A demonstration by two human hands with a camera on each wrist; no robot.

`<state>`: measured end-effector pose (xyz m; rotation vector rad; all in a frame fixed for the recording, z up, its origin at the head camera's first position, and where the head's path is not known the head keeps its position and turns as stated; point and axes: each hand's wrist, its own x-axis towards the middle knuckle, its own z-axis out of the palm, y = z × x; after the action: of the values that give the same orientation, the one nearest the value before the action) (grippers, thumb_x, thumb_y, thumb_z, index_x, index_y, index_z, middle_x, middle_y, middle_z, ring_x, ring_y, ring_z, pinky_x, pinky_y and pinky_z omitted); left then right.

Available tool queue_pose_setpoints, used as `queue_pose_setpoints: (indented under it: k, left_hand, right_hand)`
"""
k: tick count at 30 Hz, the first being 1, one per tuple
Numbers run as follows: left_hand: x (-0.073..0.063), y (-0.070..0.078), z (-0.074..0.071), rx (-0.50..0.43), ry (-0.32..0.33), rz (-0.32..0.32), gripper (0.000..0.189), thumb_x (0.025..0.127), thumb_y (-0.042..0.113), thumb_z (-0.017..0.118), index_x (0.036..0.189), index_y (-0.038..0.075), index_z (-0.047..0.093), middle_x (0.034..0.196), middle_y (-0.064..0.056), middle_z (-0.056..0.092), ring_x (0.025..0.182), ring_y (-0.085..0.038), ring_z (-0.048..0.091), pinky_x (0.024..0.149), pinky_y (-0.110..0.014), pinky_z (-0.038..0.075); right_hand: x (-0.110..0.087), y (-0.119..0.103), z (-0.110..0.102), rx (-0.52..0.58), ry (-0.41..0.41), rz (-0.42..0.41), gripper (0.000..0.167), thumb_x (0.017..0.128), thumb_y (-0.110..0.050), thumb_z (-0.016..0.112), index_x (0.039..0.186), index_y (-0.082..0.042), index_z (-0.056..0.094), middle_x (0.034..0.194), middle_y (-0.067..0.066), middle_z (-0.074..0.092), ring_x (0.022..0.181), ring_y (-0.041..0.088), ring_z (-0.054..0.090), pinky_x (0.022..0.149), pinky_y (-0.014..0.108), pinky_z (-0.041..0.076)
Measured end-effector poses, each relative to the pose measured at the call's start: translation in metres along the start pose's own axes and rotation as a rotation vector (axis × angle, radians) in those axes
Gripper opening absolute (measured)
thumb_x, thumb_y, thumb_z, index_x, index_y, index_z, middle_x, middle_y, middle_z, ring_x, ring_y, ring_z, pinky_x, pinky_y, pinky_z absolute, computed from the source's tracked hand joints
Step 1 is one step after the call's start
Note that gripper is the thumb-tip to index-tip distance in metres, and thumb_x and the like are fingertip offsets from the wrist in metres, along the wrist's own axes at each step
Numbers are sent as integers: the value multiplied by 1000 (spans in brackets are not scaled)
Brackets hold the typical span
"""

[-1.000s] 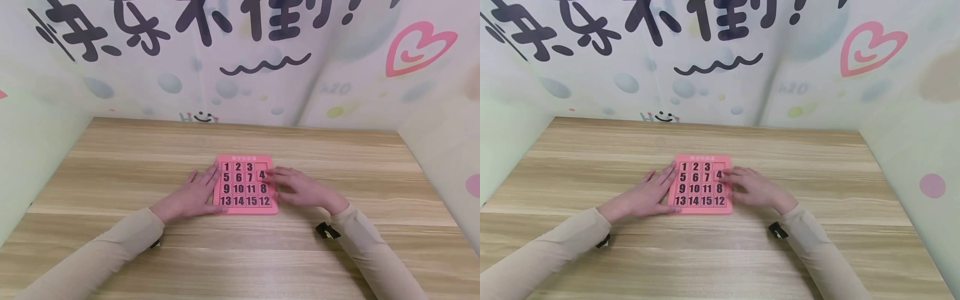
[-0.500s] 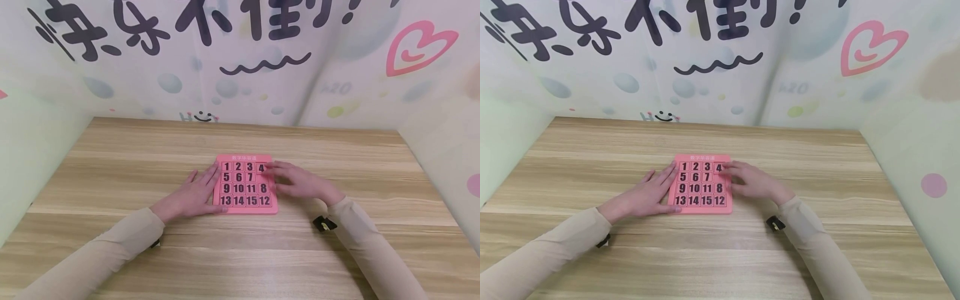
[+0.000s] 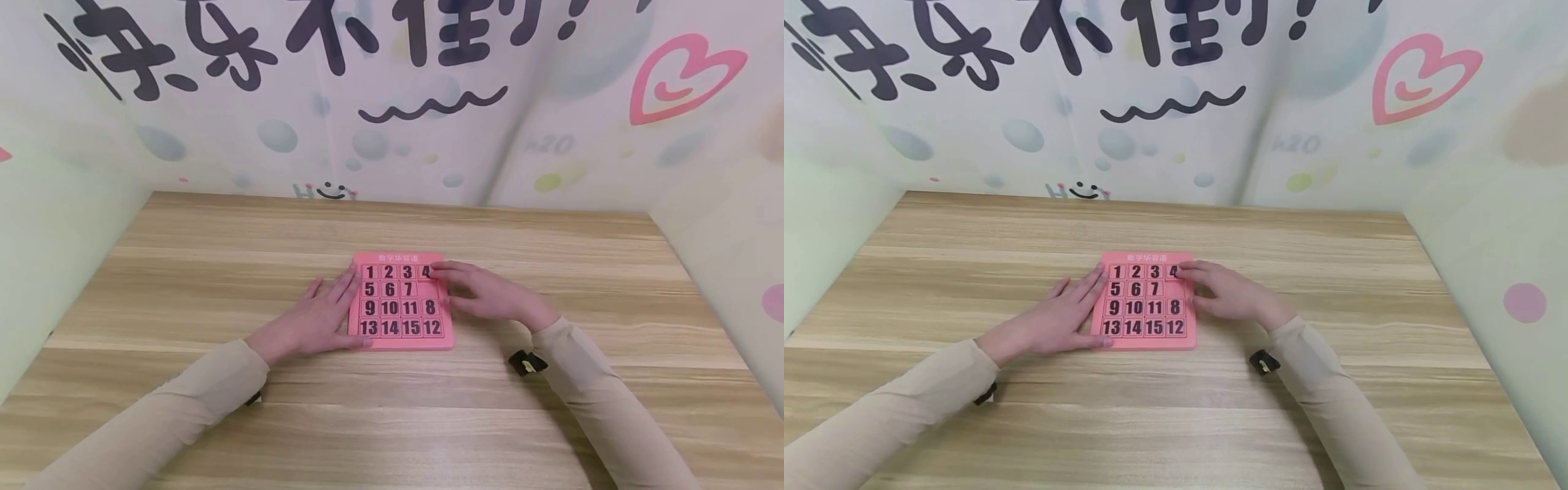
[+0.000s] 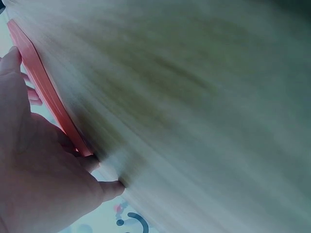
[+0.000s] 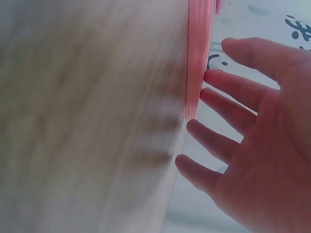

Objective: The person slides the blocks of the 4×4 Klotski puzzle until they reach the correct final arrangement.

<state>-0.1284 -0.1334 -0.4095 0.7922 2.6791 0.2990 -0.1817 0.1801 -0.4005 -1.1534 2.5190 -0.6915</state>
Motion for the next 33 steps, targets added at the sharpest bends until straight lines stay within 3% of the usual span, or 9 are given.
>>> queue_pose_setpoints:
  k: [18, 27, 33]
  left_hand:
    - [-1, 1, 0, -1, -2, -6, 109, 86, 69, 51, 153, -1, 2, 159, -14, -8, 146, -28, 0, 115, -54, 2]
    - [-1, 2, 0, 3, 1, -5, 110, 86, 69, 52, 153, -2, 1, 159, -15, -8, 146, -27, 0, 115, -54, 1]
    - [-2, 2, 0, 0, 4, -3, 110, 86, 70, 51, 153, -2, 1, 159, -14, -8, 146, -27, 0, 115, -53, 1]
  right_hand:
    - [-20, -13, 3, -74, -58, -62, 51, 96, -19, 60, 142, -1, 47, 150, 17, 37, 139, 36, 29, 112, 51, 24]
    - [-29, -20, 9, -110, -54, -101, 52, 96, -21, 60, 140, 3, 47, 148, 15, 40, 138, 36, 31, 112, 49, 25]
    - [-32, -24, 11, -137, -54, -127, 48, 96, -23, 59, 138, -2, 52, 148, 14, 41, 137, 37, 33, 112, 51, 24]
